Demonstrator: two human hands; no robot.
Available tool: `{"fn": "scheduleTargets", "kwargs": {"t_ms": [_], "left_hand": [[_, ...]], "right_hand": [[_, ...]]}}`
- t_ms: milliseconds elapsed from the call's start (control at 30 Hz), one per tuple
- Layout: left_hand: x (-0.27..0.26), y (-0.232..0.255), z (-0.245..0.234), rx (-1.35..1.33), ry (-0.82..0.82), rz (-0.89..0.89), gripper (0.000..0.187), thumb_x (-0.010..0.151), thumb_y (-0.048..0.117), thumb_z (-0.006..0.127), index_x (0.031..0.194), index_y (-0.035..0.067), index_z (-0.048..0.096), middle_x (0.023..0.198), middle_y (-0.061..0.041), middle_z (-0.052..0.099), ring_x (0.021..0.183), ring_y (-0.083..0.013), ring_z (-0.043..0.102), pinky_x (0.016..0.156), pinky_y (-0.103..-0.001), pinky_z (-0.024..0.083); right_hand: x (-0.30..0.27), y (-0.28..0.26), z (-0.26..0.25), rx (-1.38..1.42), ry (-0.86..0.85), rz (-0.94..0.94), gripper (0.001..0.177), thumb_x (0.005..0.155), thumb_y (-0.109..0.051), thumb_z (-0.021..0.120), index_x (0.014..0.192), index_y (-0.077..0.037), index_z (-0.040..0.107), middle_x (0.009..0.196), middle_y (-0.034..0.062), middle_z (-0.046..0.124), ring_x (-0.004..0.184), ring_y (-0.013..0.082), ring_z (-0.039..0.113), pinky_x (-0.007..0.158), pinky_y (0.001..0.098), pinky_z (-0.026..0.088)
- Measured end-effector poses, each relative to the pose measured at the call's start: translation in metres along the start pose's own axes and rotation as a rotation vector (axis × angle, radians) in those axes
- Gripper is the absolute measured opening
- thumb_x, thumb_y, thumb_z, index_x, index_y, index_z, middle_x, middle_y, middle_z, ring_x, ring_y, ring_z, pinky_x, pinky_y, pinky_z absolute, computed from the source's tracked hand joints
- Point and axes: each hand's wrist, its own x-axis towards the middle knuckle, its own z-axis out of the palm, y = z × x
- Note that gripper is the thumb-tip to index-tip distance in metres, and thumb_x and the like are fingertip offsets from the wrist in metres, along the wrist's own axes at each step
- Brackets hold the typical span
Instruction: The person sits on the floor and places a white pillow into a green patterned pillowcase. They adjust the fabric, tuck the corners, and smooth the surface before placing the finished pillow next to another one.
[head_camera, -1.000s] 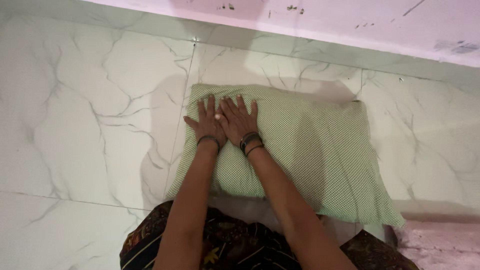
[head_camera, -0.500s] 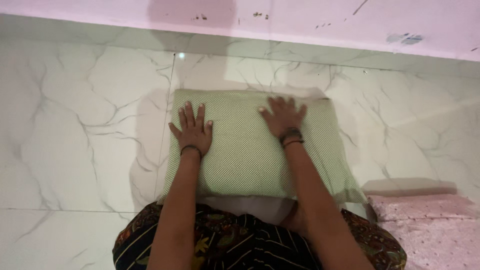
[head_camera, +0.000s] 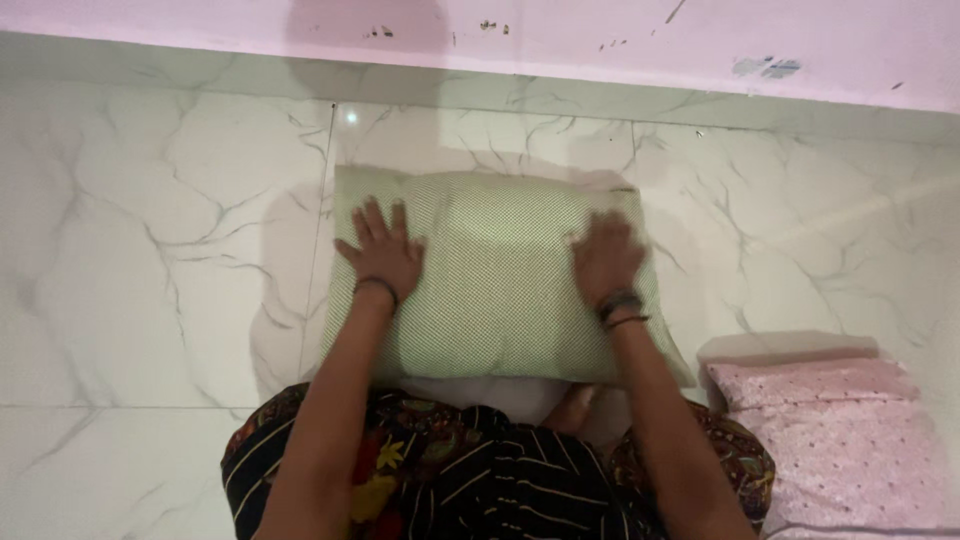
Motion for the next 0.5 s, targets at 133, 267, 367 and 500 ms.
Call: {"fn": "scheduleTargets", "kwargs": {"t_ms": [133, 267, 367, 500], "left_hand": [[-0.053, 0.045, 0.025, 0.175, 0.174, 0.425, 0.102, 0.089, 0.074, 0.047, 0.163, 0.017, 0.006, 0.17, -0.012, -0.006, 0.154, -0.0348, -0.01, 0.107, -0.078, -0.006], [-0.083, 0.042, 0.003, 0.116, -0.216, 0.432, 0.129, 0.07, 0.087, 0.064, 0.164, 0.025, 0.001, 0.173, -0.002, -0.01, 0.159, -0.0306, -0.013, 0.114, -0.078, -0.01], [-0.098, 0.036, -0.028, 0.297, -0.375, 0.335, 0.147, 0.055, 0.084, 0.079, 0.163, 0.036, -0.009, 0.172, 0.003, -0.02, 0.158, -0.0287, -0.018, 0.114, -0.077, -0.008], [-0.1, 0.014, -0.035, 0.468, -0.446, 0.202, 0.155, 0.055, 0.074, 0.089, 0.162, 0.04, -0.018, 0.171, 0.004, -0.027, 0.158, -0.0285, -0.019, 0.112, -0.081, -0.001]], "right_hand": [[-0.048, -0.09, 0.028, 0.002, 0.035, -0.372, 0.079, 0.101, -0.06, 0.045, 0.162, -0.014, 0.029, 0.172, 0.0124, 0.018, 0.159, 0.0323, 0.014, 0.119, 0.07, 0.009], [-0.076, -0.094, 0.007, -0.048, -0.006, -0.588, 0.085, 0.097, -0.071, 0.042, 0.163, -0.02, 0.027, 0.174, 0.0088, 0.013, 0.16, 0.0318, 0.008, 0.122, 0.0661, 0.003], [-0.084, -0.064, -0.025, -0.083, -0.263, -0.514, 0.11, 0.077, -0.089, 0.047, 0.162, -0.026, 0.018, 0.171, 0.0085, 0.004, 0.156, 0.034, -0.002, 0.119, 0.0655, -0.004], [-0.084, -0.02, -0.042, -0.228, -0.403, -0.416, 0.133, 0.06, -0.101, 0.053, 0.164, -0.03, 0.009, 0.172, 0.008, -0.004, 0.157, 0.0367, -0.008, 0.117, 0.0698, -0.006]]}}
